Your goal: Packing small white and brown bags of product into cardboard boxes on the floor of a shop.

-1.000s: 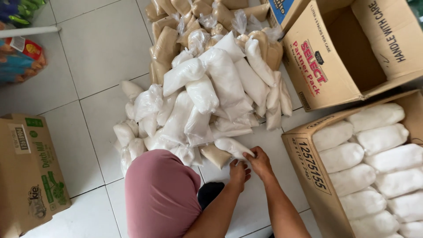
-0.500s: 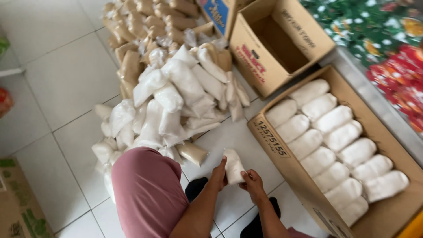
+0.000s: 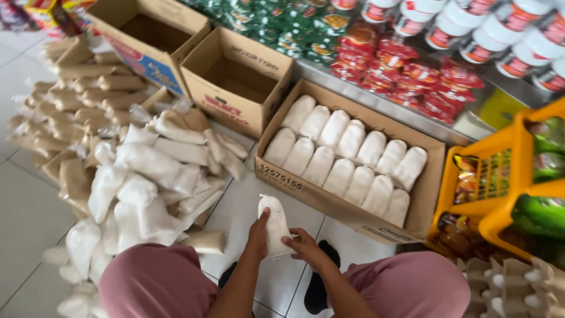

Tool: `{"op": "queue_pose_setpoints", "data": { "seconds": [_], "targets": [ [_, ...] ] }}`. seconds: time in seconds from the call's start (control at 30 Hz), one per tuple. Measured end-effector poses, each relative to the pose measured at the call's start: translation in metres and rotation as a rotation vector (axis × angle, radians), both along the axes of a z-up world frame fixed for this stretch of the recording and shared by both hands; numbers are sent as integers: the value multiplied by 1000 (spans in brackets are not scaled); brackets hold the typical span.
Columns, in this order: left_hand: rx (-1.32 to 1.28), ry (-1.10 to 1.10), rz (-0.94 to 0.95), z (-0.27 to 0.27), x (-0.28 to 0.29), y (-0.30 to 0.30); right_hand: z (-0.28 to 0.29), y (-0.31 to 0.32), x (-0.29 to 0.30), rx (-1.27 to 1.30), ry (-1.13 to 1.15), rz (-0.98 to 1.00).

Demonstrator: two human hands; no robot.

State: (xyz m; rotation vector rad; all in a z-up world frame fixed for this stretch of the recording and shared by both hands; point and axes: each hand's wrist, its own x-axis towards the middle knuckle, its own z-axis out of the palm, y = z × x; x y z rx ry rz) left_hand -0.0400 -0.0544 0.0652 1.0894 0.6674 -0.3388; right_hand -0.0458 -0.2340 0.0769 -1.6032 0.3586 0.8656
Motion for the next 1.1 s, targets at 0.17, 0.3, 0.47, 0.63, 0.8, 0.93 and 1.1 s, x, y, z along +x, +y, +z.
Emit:
{"op": "queue_pose_setpoints", "data": {
  "seconds": [0.17,0.3,0.47,0.63,0.8,0.93,1.1],
  "targets": [
    [47,-96,-77,13,10,-9,33,-7,0,110,-37,-3],
    [124,-141,-111,27,22,-22,40,-15,5,149,-169,-1],
    [147,-170,-251,78,27,-26,34,-29,17,217,-339,-138],
    [292,-305,-558,104,31,-28,69,-49,28,221,-349,-305],
    [205,-479,-707,133,57,-56,95,-99,59,45,-415,-166],
    [188,-578,-770,164,85,-106,173,-151,83,-98,-381,-83],
    [302,-667,-789,177,129,-188,183,-240,114,-170,-495,-153]
  ]
}}
